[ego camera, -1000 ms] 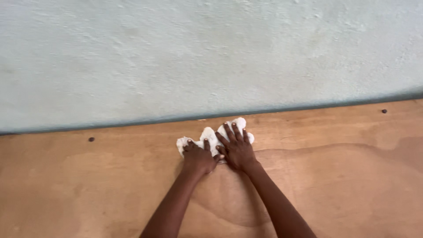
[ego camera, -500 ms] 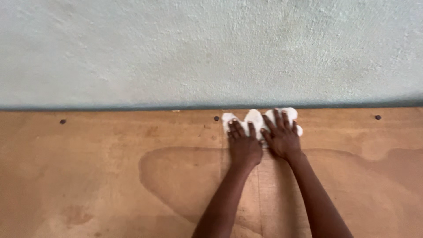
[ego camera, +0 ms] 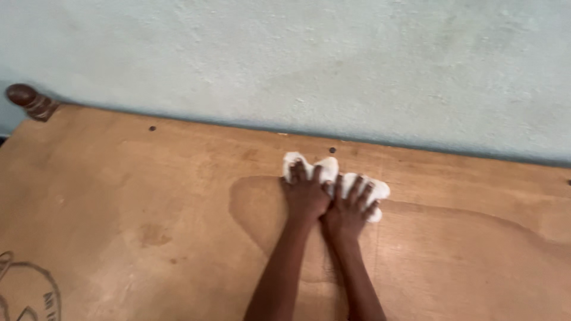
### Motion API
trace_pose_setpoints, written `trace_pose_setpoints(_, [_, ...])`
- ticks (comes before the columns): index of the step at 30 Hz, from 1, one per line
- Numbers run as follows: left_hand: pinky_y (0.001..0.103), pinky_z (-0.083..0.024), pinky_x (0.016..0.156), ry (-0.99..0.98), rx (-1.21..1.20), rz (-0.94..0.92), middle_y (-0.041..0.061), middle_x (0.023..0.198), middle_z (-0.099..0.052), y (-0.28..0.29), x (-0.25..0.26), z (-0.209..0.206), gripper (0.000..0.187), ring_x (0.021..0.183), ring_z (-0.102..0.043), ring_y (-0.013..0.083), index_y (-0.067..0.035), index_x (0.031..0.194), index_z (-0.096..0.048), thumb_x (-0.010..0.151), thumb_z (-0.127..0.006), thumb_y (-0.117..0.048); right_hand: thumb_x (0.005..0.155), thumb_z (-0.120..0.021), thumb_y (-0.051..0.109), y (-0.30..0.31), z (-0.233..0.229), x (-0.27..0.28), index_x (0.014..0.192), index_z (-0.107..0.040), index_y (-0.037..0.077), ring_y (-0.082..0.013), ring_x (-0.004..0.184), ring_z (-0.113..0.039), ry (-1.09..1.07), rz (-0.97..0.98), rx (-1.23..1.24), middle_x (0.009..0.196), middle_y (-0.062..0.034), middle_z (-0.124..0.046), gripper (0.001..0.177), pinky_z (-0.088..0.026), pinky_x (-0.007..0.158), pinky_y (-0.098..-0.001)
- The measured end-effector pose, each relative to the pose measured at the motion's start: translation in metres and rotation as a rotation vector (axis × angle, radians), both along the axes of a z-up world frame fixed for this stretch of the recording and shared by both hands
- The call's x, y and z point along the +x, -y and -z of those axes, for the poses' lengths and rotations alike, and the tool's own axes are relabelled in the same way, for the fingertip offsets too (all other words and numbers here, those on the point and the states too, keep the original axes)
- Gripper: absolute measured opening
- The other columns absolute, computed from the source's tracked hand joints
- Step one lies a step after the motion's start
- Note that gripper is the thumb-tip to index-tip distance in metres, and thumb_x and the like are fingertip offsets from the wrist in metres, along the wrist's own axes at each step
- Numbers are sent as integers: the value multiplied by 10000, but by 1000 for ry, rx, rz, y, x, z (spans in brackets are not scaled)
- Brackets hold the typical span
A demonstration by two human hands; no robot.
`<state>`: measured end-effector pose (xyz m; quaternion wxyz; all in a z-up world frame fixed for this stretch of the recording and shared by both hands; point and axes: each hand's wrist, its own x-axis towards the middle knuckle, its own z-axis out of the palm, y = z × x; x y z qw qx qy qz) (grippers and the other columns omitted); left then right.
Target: The person wipes a wooden surface with a white cloth, moving the cloth in circular and back-and-forth motions across the tabletop. The person gathers small debris into a pile while continuing to wipe the surface.
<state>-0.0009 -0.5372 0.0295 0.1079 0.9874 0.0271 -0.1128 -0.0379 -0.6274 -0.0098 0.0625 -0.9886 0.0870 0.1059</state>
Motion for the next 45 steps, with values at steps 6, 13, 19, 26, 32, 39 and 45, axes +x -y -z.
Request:
trace_pose_setpoints(6, [664,-103,1203,58,-39,-287,242,1682,-110,-120,-10,23,644,1557,-85,438,-239,1558,-343,978,-434,-504,1010,-381,519,-105,-4,9,1638,-194,276,-485,1541,2,178,-269,171,1691,-230,-31,699,8,1181,-694])
trace_pose_setpoints(13, [611,-90,1238,-8,-36,-361,223,1703,-78,-172,-18,28,700,1574,-58,432,-220,1576,-308,962,-464,-517,964,-402,550,-136,20,22,1596,-284,256,-488,1514,-51,331,-485,300,1656,-249,-121,707,-7,1158,-681])
trace_pose_setpoints(19, [586,-74,1230,-134,34,-383,250,1694,-18,-139,-11,5,806,1559,-7,462,-179,1609,-231,939,-523,-520,1023,-425,567,-99,15,14,1596,-336,281,-484,1567,-116,454,-464,234,1675,-305,-167,646,-88,1220,-682])
trace_pose_setpoints(26, [603,-75,1228,1,56,-156,276,1700,-31,-166,-37,26,719,1563,-24,479,-195,1607,-295,972,-490,-470,924,-483,455,-141,27,-31,1631,-260,241,-502,1546,-44,337,-273,128,1674,-305,-95,772,-58,1173,-701])
trace_pose_setpoints(32, [582,-39,1234,60,42,3,218,1697,-33,-221,-39,29,771,1564,-14,424,-314,1630,-220,935,-493,-507,922,-452,515,-197,30,-48,1630,-223,231,-514,1528,16,308,-166,122,1672,-297,-57,796,-10,1163,-701])
trace_pose_setpoints(39, [549,-65,1255,105,24,26,164,1729,-60,-373,-52,32,743,1592,-29,386,-377,1605,-291,926,-515,-578,996,-380,562,-337,53,-59,1643,-264,191,-539,1543,-52,418,-204,209,1672,-337,-116,755,-71,1176,-730])
trace_pose_setpoints(45, [547,-47,1244,6,24,3,151,1726,-18,-543,-101,8,753,1587,10,372,-374,1604,-267,921,-515,-572,984,-362,581,-496,41,-100,1624,-261,204,-505,1546,-77,414,-333,159,1668,-318,-126,749,-94,1182,-695])
